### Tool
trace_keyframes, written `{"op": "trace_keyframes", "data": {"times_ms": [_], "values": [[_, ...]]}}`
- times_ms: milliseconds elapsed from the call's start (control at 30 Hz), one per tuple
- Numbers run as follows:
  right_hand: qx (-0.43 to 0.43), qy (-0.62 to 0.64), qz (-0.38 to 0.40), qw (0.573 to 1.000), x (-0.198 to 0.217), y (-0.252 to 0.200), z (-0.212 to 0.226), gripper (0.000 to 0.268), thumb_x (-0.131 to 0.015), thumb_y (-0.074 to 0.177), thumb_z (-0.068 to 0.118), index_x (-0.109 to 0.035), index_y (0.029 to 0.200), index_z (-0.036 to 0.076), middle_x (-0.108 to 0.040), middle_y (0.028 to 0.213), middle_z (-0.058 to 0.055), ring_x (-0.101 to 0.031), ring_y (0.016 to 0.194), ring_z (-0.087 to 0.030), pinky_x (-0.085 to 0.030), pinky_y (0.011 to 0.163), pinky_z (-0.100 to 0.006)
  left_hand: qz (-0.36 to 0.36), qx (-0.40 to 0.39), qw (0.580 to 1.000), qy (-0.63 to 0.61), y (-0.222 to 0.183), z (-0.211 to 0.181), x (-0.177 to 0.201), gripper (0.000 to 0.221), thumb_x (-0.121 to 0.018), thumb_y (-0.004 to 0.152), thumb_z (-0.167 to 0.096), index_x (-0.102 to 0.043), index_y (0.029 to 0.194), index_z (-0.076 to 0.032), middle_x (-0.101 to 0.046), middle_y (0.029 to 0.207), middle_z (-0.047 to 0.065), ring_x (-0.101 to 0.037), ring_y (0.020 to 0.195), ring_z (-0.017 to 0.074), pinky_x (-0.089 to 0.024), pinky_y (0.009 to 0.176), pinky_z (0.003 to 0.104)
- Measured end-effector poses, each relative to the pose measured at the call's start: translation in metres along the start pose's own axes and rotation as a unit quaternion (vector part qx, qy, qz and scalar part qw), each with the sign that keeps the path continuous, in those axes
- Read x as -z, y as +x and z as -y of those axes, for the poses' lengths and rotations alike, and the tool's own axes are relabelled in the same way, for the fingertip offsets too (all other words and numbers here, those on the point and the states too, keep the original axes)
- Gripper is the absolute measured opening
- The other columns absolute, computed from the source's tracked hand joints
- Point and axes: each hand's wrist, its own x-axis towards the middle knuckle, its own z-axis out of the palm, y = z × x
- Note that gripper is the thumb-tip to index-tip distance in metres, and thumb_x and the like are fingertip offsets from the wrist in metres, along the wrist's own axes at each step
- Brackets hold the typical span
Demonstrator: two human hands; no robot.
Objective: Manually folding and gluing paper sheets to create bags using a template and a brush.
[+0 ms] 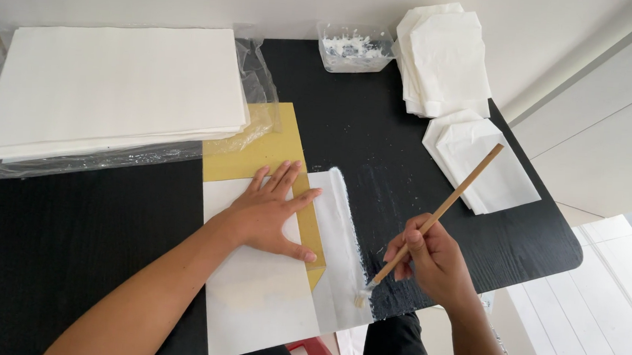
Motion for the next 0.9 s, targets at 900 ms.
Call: {"op": "trace_keyframes", "data": {"times_ms": [900], "values": [[0.14,-0.072,-0.077,0.985,-0.031,0.134,0.001,0.024,-0.046,0.112,0.021,-0.052,0.1,0.001,-0.074,0.081,-0.015,-0.072,0.061,-0.02,-0.06,0.056,-0.03,0.015,-0.002,1.0,-0.017,-0.011,-0.006,0.011,0.114,-0.058,0.066,-0.086,-0.024,0.16,-0.03,0.003,0.17,0.017,0.009,0.157,0.0308,0.011,0.123,0.051]]}}
